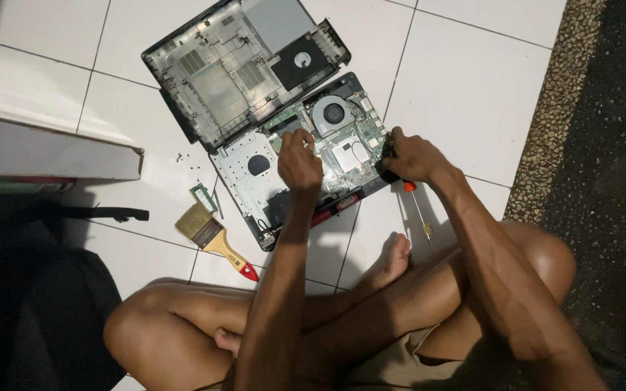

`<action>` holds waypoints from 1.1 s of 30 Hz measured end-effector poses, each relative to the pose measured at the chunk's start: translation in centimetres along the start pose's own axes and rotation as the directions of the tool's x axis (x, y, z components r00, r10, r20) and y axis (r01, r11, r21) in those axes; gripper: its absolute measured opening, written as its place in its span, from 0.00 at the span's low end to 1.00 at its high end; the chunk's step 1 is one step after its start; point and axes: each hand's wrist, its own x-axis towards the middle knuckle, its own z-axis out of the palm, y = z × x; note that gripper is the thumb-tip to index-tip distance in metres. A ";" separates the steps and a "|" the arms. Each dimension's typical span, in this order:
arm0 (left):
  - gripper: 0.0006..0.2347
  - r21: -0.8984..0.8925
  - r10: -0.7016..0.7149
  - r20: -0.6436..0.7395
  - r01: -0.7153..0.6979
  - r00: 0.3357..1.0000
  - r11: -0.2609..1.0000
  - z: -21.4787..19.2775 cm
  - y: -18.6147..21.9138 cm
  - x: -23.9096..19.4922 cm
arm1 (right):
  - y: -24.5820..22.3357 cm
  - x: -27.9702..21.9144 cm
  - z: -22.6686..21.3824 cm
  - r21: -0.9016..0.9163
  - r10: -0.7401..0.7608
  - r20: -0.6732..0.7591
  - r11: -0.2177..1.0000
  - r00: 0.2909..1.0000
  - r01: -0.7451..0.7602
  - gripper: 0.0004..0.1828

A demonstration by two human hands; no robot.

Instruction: The person is sitting on the floor and using a screwdriver to remove screws from the internal components of a disassembled laptop. They systematically loosen screws from the motherboard area and place them on the floor.

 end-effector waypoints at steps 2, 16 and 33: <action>0.07 -0.031 -0.009 -0.021 0.009 1.000 0.999 -1.2 1.1 -0.5 | 0.1 0.3 0.1 -0.001 -0.001 0.007 1.000 1.000 0.001 0.33; 0.09 -0.273 -0.035 -0.181 -0.016 0.983 0.962 -0.5 -1.1 -1.2 | -0.8 -0.5 -0.8 -0.017 0.047 0.053 0.999 0.997 -0.046 0.38; 0.26 0.383 0.366 -0.022 -0.330 0.930 0.863 -3.0 -5.0 3.8 | -1.1 -0.7 -0.6 -0.044 0.047 0.029 0.998 0.998 -0.045 0.36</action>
